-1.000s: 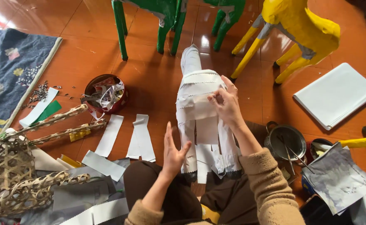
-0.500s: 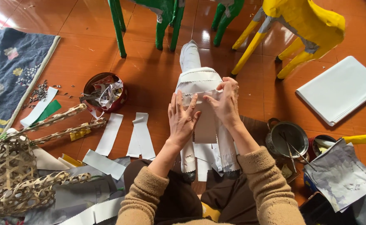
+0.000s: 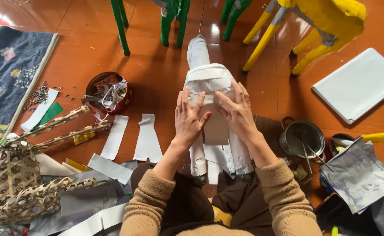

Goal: Applying paper strips and adhesive to a horse-shaped frame to create a paper-mache sculpture

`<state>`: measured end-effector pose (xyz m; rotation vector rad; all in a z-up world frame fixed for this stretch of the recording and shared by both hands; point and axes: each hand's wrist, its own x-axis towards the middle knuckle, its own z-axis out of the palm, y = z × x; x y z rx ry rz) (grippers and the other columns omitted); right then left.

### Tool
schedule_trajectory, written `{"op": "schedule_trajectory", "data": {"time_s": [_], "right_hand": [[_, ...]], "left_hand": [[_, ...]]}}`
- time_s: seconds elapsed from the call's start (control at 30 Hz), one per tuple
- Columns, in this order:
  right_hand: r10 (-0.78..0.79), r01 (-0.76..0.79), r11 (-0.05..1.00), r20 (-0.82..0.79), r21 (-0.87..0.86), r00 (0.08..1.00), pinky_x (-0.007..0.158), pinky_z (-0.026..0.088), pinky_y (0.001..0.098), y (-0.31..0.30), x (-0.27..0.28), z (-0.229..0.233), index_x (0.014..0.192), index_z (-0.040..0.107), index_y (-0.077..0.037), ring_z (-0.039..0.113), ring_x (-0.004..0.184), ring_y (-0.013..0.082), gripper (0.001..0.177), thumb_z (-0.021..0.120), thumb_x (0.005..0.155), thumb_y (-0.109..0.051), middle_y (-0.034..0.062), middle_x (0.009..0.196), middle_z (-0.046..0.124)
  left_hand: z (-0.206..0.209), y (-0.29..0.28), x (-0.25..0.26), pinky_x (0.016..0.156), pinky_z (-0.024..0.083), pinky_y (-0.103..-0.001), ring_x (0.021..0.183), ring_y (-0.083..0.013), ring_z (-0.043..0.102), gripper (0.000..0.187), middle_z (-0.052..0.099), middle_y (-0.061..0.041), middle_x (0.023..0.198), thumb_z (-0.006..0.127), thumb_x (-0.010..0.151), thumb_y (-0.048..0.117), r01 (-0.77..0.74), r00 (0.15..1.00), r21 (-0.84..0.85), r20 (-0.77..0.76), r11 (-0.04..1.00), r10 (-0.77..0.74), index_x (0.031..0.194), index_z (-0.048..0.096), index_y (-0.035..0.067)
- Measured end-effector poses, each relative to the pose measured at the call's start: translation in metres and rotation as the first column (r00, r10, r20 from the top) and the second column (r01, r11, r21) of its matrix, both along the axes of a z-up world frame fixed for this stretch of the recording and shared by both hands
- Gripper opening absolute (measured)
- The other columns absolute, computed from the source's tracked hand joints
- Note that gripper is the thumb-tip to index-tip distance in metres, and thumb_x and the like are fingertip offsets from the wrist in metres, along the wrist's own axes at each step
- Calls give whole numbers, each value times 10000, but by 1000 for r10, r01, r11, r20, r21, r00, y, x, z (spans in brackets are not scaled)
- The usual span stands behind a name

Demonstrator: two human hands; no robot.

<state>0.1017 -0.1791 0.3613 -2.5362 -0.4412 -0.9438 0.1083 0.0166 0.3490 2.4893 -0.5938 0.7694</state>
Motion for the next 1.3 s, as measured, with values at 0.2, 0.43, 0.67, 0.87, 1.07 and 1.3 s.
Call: {"op": "schedule_trajectory", "data": {"time_s": [0.2,0.43,0.67,0.87,1.07,1.3], "right_hand": [[36,-31,997,-63,77,997,1126,320,503,-7,-1,-9,1325,621,-231,339,1375,429,507,762,857,-364,195,1466,369],[-20,37,996,-206,77,978,1126,313,550,2,-69,17,1467,468,-174,253,1398,457,882,875,684,-167,216,1538,227],[8,13,965,-76,262,997,1093,364,485,65,-125,22,1313,600,-95,371,1356,409,445,623,869,-99,217,1420,424],[-181,84,928,243,363,953,993,491,445,57,-79,-62,1102,727,-98,594,1137,314,284,539,908,-10,98,1181,626],[-288,243,947,215,211,933,943,496,407,57,-69,-52,1051,724,-98,603,1078,300,276,542,870,2,88,1144,617],[-226,204,924,32,322,974,780,512,412,58,-45,-98,1019,683,-74,622,865,322,256,609,793,19,102,1016,575]], "left_hand": [[-10,2,8,1090,362,-566,1420,-474,263,650,215,-267,1533,541,941,581,85,995,-97,-38,992,-89,1485,418,249],[1,8,-23,1089,300,-651,1430,-501,199,1217,58,-251,1588,887,722,358,-56,842,-591,-461,805,-280,1577,25,271],[27,-11,-30,1025,417,-601,1284,-516,451,1228,386,-318,1457,905,602,406,-323,647,-723,-640,611,-414,1541,116,382],[45,-13,-31,1048,404,-587,1287,-523,447,1177,465,-351,1387,871,606,412,-344,601,-657,-703,670,-381,1543,162,351],[50,-21,-32,1061,375,-595,1318,-518,415,1173,442,-347,1414,876,612,391,-328,596,-677,-690,659,-412,1549,173,325],[50,-22,-27,1065,371,-579,1323,-511,413,1203,435,-357,1411,890,614,389,-327,566,-654,-713,682,-412,1558,149,311]]}}
